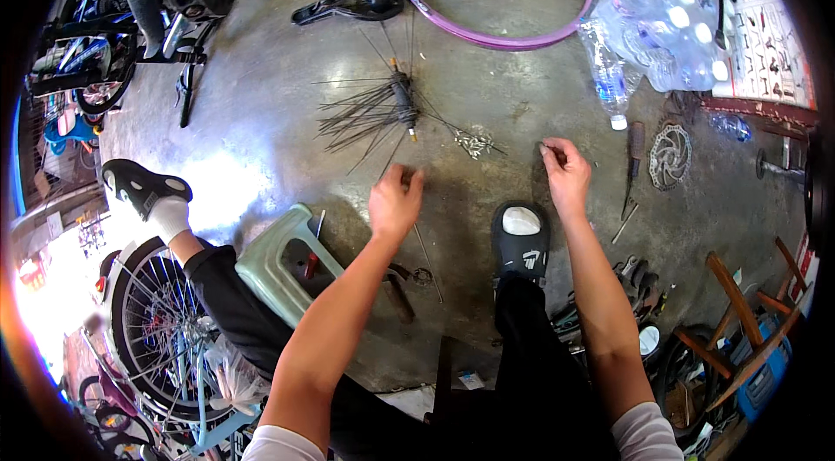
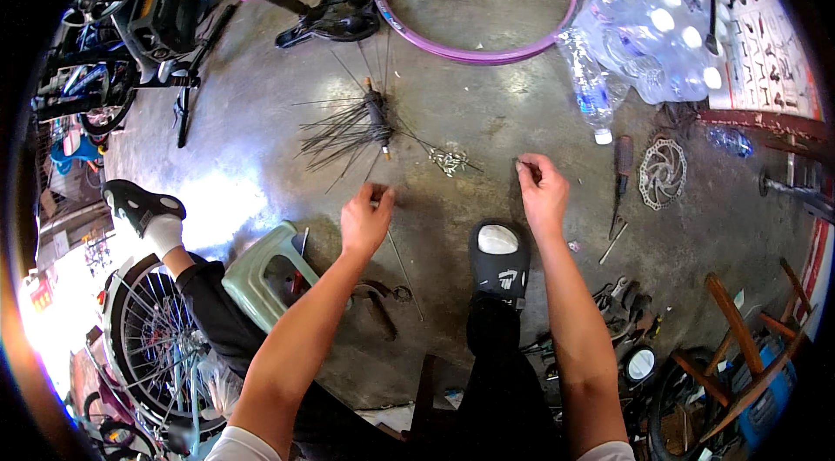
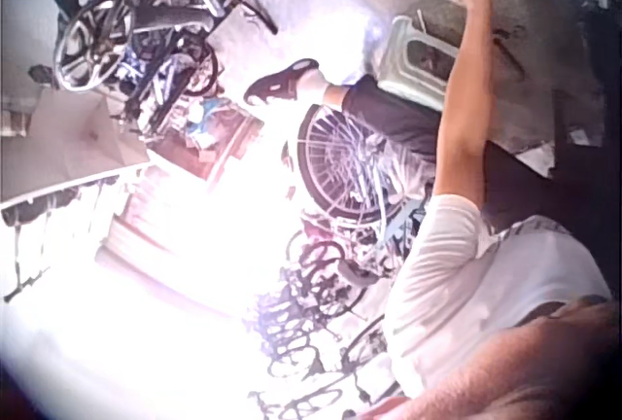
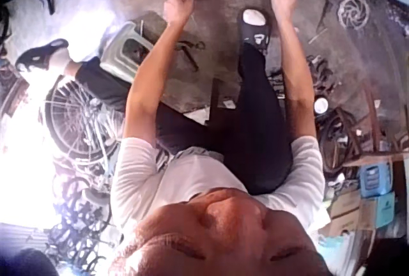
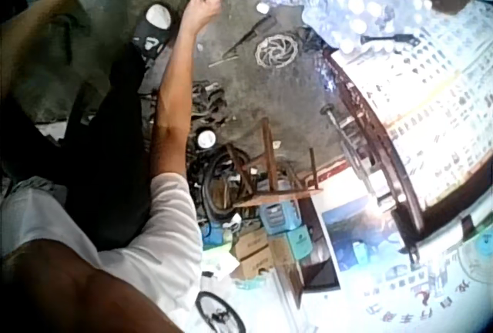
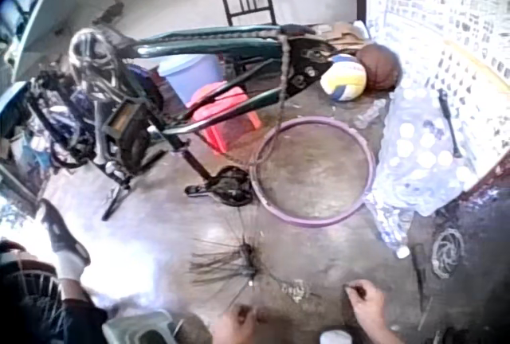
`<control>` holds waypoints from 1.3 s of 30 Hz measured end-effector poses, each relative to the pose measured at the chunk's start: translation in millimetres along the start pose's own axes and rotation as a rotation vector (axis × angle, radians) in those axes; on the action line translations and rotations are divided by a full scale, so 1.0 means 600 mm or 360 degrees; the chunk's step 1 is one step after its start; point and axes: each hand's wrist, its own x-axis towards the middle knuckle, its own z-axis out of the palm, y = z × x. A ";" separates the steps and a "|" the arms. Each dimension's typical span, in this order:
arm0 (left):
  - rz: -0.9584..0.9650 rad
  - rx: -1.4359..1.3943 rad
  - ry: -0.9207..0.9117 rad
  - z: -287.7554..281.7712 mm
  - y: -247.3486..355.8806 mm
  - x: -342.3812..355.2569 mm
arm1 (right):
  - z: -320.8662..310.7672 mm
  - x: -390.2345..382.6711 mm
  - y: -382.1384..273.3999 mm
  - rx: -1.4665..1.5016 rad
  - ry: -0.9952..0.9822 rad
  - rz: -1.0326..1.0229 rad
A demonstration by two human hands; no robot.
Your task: The person threads spokes into a bicycle wheel hub by hand, then places the partially spoked hub into a rim and begins threading individual nipples onto the spokes through the rim holes.
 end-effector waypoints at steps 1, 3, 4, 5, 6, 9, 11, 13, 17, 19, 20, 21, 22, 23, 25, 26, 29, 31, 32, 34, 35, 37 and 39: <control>0.0001 -0.0007 -0.0026 -0.005 -0.007 -0.024 | -0.006 0.001 -0.005 -0.0096 0.0027 -0.0073; -0.0080 -0.0166 -0.0058 -0.015 -0.036 -0.066 | -0.010 0.005 -0.022 -0.0262 0.0073 -0.0198; -0.0165 -0.0320 -0.0074 -0.013 -0.063 -0.084 | -0.012 0.009 -0.022 -0.0306 0.0079 -0.0229; -0.0218 -0.0336 -0.0040 -0.013 -0.080 -0.100 | -0.015 0.013 -0.020 -0.0354 0.0088 -0.0255; -0.0310 -0.0414 -0.0033 -0.013 -0.097 -0.113 | -0.015 0.016 -0.019 -0.0401 0.0095 -0.0282; -0.0552 -0.0655 -0.0006 -0.013 -0.130 -0.140 | -0.015 0.024 -0.015 -0.0461 0.0106 -0.0331; -0.0611 -0.0678 0.0007 -0.011 -0.143 -0.149 | -0.011 0.026 -0.013 -0.0410 0.0121 -0.0335; -0.0632 -0.0686 0.0005 -0.010 -0.153 -0.153 | -0.009 0.030 -0.008 -0.0413 0.0138 -0.0346; -0.0710 -0.0785 0.0020 -0.001 -0.160 -0.153 | -0.009 0.032 0.000 -0.0582 0.0139 -0.0407; -0.0682 -0.0794 0.0038 0.005 -0.167 -0.153 | -0.008 0.034 -0.003 -0.0700 0.0082 -0.0508; -0.0674 -0.0800 0.0039 0.006 -0.166 -0.151 | -0.006 0.037 -0.004 -0.0762 0.0036 -0.0584; -0.0665 -0.0807 0.0040 0.010 -0.164 -0.150 | -0.003 0.040 -0.005 -0.0823 -0.0009 -0.0659; -0.0657 -0.0813 0.0041 0.011 -0.163 -0.150 | 0.003 0.041 -0.006 -0.0798 -0.0056 -0.0651; -0.0624 -0.0847 0.0047 0.015 -0.166 -0.150 | 0.008 0.043 -0.008 -0.0777 -0.0102 -0.0643; -0.0638 -0.0846 0.0026 0.017 -0.172 -0.154 | 0.011 0.044 -0.011 -0.0700 -0.0160 -0.0574; -0.0643 -0.0850 0.0010 0.017 -0.168 -0.153 | 0.008 0.045 -0.011 -0.0651 -0.0171 -0.0512; -0.0688 -0.0992 0.0044 0.009 -0.151 -0.164 | -0.014 0.023 -0.013 -0.0753 -0.0124 -0.0631; -0.0678 -0.1029 0.0046 0.009 -0.144 -0.170 | -0.045 -0.009 -0.009 -0.0927 -0.0159 -0.0761; -0.0676 -0.1044 0.0046 0.008 -0.141 -0.175 | -0.058 -0.025 -0.003 -0.0950 -0.0179 -0.0879; -0.0680 -0.1032 -0.0012 0.009 -0.138 -0.182 | -0.085 -0.053 0.027 -0.1032 -0.0321 -0.0943; -0.0680 -0.1035 -0.0028 0.012 -0.136 -0.185 | -0.097 -0.059 0.037 -0.1061 -0.0287 -0.0924; -0.0677 -0.1044 -0.0045 0.015 -0.134 -0.198 | -0.119 -0.069 0.058 -0.1117 -0.0222 -0.0890; -0.0655 -0.1067 -0.0045 0.014 -0.122 -0.210 | -0.140 -0.070 0.069 -0.1124 -0.0160 -0.0832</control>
